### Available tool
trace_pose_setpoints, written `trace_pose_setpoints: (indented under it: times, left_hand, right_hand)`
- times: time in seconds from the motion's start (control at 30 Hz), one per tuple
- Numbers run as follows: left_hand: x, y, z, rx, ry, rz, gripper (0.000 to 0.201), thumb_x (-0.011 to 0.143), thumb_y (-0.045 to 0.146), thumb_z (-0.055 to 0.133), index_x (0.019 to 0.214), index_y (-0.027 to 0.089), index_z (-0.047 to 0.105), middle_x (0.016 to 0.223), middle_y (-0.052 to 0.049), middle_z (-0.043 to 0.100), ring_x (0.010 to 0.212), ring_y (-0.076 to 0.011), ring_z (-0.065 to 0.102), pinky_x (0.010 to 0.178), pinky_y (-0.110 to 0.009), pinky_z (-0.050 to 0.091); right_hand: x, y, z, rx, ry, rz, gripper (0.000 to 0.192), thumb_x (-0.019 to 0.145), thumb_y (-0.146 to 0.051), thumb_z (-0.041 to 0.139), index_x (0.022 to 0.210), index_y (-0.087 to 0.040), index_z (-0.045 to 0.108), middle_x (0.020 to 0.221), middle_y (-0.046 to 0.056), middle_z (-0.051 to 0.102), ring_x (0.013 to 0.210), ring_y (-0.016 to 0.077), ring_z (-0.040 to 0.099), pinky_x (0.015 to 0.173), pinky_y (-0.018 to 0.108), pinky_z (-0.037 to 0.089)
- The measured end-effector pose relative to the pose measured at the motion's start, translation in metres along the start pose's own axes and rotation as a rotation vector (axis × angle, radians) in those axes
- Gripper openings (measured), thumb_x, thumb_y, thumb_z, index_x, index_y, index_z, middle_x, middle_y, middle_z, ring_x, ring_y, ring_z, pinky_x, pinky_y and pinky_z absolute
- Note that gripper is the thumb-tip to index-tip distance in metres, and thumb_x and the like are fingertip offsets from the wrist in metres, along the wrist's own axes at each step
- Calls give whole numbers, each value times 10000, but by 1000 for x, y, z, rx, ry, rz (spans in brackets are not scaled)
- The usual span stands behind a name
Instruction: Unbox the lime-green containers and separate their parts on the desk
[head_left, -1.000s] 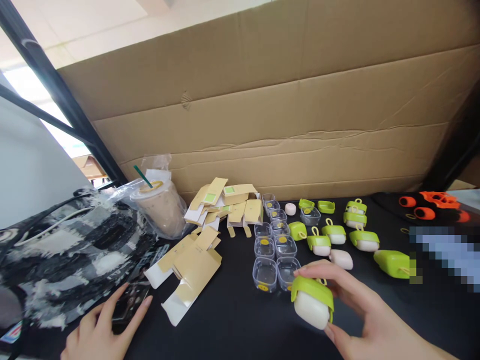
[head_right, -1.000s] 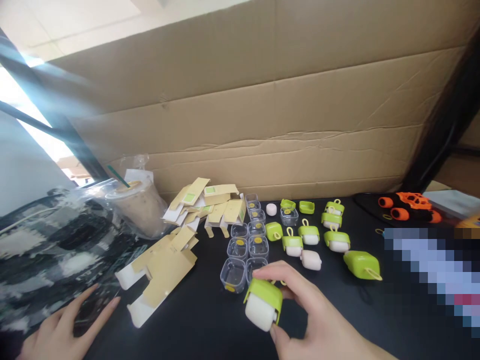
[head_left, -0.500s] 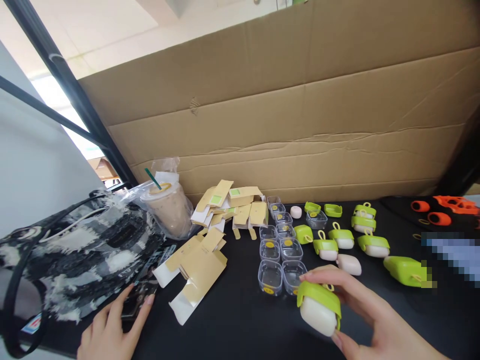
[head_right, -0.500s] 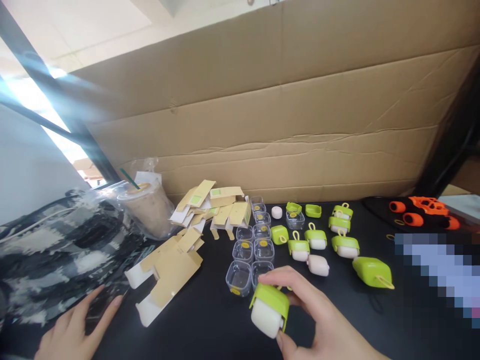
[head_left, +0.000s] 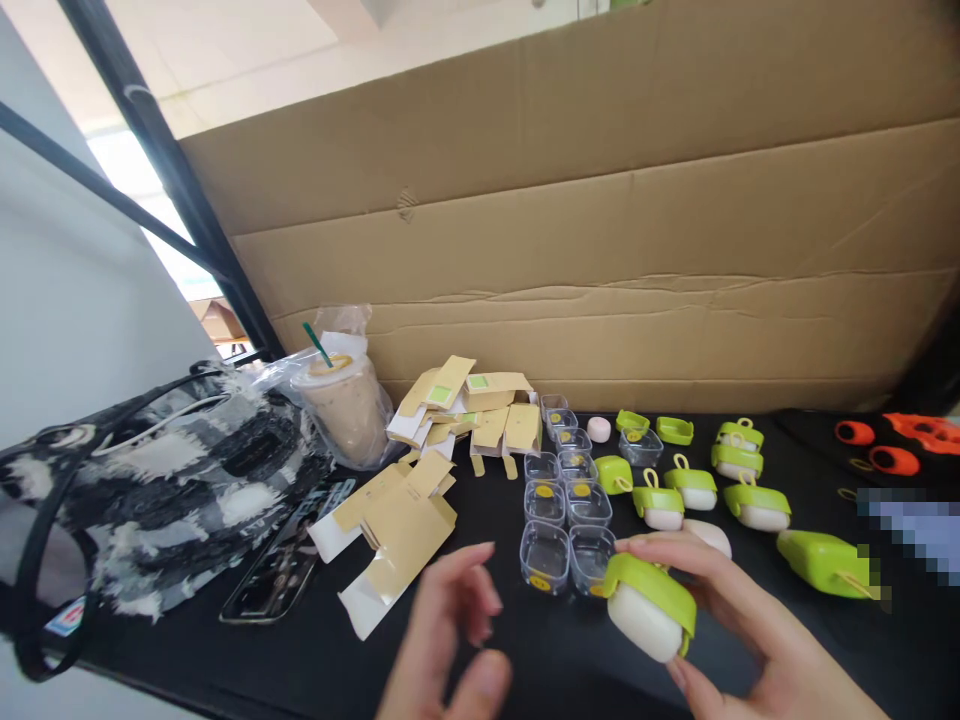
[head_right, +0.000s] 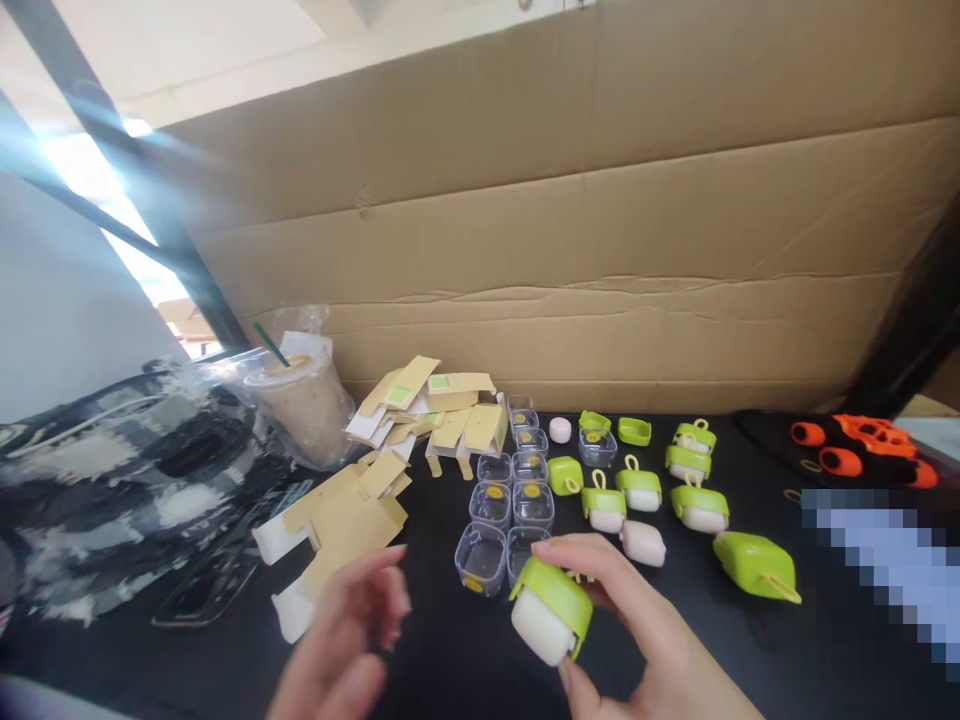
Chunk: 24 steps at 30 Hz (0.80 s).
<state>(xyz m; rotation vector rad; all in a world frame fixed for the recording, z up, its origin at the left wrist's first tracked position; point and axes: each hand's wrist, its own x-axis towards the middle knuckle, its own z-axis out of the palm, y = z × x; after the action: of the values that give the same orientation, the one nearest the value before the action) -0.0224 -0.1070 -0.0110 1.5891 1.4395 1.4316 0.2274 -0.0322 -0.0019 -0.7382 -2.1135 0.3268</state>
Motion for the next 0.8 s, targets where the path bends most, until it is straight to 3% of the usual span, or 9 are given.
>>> trace_pose_setpoints:
  times: [0.1,0.17,0.27,0.37,0.47,0.57,0.8]
  left_hand:
    - [25,19,48,-229,-532,-55,882,757,650,552,1397,169,182,928,-53,509,628,-101,424,594,-251,380]
    - [41,28,69,-331,-718,-150,907,771,591,590,1412,181,95,1004,-74,508,665,-95,439,624,-248,382]
    - [55,34,84,-465,-689,-214,802,736,576,636,1315,164,263,899,-25,489,608,-71,428,575,-221,383]
    - [61,36,85,-412,-695,-270,655,762,557,607,1226,174,348,766,30,461,517,-61,411,495,-206,374]
    - [64,36,78,-198,-669,-107,576,790,460,619,1238,196,370,892,-19,552,687,-121,523,659,-267,435]
    - [62,31,74,-65,-666,4,637,793,407,627,1303,197,310,1040,-73,577,848,-183,557,783,-326,427]
    - [54,19,82,-243,-646,40,602,728,264,624,1225,169,299,928,-59,598,741,-157,577,689,-281,461]
  right_hand:
    - [4,1,-1,-103,82,-59,535,691,-131,524,1209,-253,471,1083,57,666,1016,209,668,840,242,558]
    - [6,2,-2,-143,110,-96,515,699,-155,529,1205,-238,480,1072,64,677,979,211,682,851,262,558]
    - [6,6,-2,-208,120,-118,504,719,-158,520,1217,-227,477,1074,64,687,966,203,687,844,259,561]
    - [3,9,-1,-245,104,-114,508,741,-153,535,1239,-225,463,1095,60,684,1002,195,673,866,255,550]
    - [4,7,-1,-223,102,-114,534,726,-99,512,1243,-223,454,1120,56,677,1039,185,656,902,252,530]
    - [8,0,0,-148,94,-154,558,687,-53,480,1217,-226,466,1117,52,680,1037,175,656,904,242,527]
    - [7,-11,-1,9,10,-143,533,731,-26,524,1201,-277,534,1148,42,683,1060,212,645,899,298,541]
